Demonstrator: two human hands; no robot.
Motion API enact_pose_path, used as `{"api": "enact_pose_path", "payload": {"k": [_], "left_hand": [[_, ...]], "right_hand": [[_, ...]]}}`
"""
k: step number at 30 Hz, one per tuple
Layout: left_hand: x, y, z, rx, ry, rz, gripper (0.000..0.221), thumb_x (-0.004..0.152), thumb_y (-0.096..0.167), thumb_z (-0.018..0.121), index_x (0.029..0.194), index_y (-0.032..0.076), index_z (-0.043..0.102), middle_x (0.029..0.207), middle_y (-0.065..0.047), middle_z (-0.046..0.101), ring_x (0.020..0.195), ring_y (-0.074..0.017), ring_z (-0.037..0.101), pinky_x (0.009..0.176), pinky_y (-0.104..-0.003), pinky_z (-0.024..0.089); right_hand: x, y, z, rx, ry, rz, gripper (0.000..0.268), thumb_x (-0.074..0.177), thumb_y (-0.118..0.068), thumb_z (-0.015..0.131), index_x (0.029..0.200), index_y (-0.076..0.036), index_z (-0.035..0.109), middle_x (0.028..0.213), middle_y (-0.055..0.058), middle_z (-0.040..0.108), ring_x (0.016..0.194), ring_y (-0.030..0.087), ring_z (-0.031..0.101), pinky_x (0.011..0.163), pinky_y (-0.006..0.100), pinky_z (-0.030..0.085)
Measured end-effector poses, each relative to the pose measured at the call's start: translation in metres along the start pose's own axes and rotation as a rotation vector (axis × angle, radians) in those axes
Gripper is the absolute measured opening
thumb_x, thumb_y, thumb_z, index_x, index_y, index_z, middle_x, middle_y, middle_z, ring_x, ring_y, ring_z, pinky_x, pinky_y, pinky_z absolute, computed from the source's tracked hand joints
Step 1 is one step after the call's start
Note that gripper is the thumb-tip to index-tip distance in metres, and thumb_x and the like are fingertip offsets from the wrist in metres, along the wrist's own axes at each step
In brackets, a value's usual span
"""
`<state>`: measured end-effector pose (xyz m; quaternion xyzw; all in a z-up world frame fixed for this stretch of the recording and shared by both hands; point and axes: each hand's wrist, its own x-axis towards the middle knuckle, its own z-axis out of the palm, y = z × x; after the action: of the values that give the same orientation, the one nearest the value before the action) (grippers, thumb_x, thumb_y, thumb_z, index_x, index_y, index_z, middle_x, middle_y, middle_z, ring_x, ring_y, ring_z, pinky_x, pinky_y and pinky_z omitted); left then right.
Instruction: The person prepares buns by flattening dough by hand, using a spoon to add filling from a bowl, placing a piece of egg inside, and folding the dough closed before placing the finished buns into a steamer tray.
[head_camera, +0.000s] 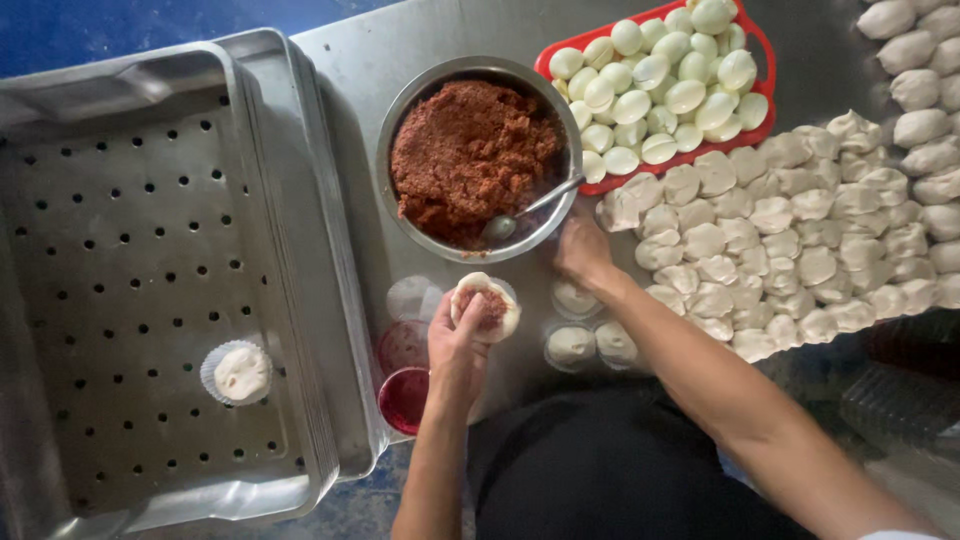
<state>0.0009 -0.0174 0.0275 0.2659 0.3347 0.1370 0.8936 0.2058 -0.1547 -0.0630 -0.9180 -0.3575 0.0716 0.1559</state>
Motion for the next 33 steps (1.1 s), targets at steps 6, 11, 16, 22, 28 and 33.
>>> {"api": "enact_pose_path", "payload": {"k": [6, 11, 16, 22, 28, 33], "left_hand": [[-0.011, 0.002, -0.015, -0.032, 0.037, 0.003, 0.032, 0.097, 0.006, 0.065, 0.127, -0.002, 0.058, 0.117, -0.014, 0.067, 0.103, -0.0230, 0.070, 0.090, -0.039, 0.061], [-0.010, 0.007, -0.016, 0.014, 0.023, -0.009, 0.032, 0.099, 0.005, 0.064, 0.129, -0.003, 0.057, 0.118, -0.014, 0.067, 0.105, -0.0224, 0.069, 0.092, -0.038, 0.060], [-0.011, 0.008, -0.004, 0.061, 0.023, -0.042, 0.036, 0.096, 0.008, 0.066, 0.130, -0.002, 0.056, 0.118, -0.013, 0.067, 0.106, -0.0218, 0.070, 0.091, -0.036, 0.060], [-0.012, -0.006, -0.002, 0.198, 0.003, -0.099, 0.038, 0.095, 0.013, 0.069, 0.130, -0.002, 0.060, 0.114, -0.013, 0.069, 0.100, -0.0197, 0.070, 0.087, -0.033, 0.059], [-0.010, -0.023, -0.017, 0.201, -0.027, -0.061, 0.038, 0.094, 0.013, 0.072, 0.127, -0.002, 0.062, 0.111, -0.010, 0.071, 0.096, -0.0169, 0.070, 0.086, -0.032, 0.058], [-0.016, -0.025, -0.026, 0.337, -0.079, -0.145, 0.038, 0.092, 0.016, 0.074, 0.124, -0.001, 0.064, 0.107, -0.009, 0.072, 0.094, -0.0163, 0.070, 0.086, -0.031, 0.058]], "right_hand": [[-0.065, -0.048, -0.038, 0.601, -0.168, 0.194, 0.055, 0.076, -0.043, 0.079, 0.110, -0.001, 0.070, 0.102, 0.023, 0.075, 0.094, 0.035, 0.073, 0.083, 0.043, 0.056], [-0.081, -0.045, -0.054, 0.462, -0.107, 0.140, 0.047, 0.084, -0.038, 0.079, 0.109, 0.000, 0.070, 0.101, 0.023, 0.072, 0.096, 0.038, 0.069, 0.086, 0.046, 0.054], [-0.067, -0.011, -0.053, 0.367, -0.081, 0.062, 0.048, 0.084, -0.028, 0.075, 0.122, 0.000, 0.064, 0.105, 0.025, 0.069, 0.100, 0.042, 0.067, 0.090, 0.050, 0.053], [-0.075, -0.034, -0.031, 0.145, -0.326, 0.007, 0.042, 0.080, -0.020, 0.074, 0.119, -0.005, 0.065, 0.109, 0.026, 0.066, 0.101, 0.044, 0.066, 0.085, 0.051, 0.056], [-0.075, -0.051, -0.023, 0.245, -0.284, 0.077, 0.042, 0.079, -0.023, 0.076, 0.116, -0.004, 0.068, 0.110, 0.025, 0.068, 0.099, 0.047, 0.067, 0.084, 0.053, 0.055], [-0.072, -0.042, -0.031, 0.439, -0.228, 0.148, 0.038, 0.087, -0.026, 0.072, 0.120, -0.006, 0.074, 0.108, 0.024, 0.073, 0.100, 0.041, 0.070, 0.090, 0.048, 0.055]]}}
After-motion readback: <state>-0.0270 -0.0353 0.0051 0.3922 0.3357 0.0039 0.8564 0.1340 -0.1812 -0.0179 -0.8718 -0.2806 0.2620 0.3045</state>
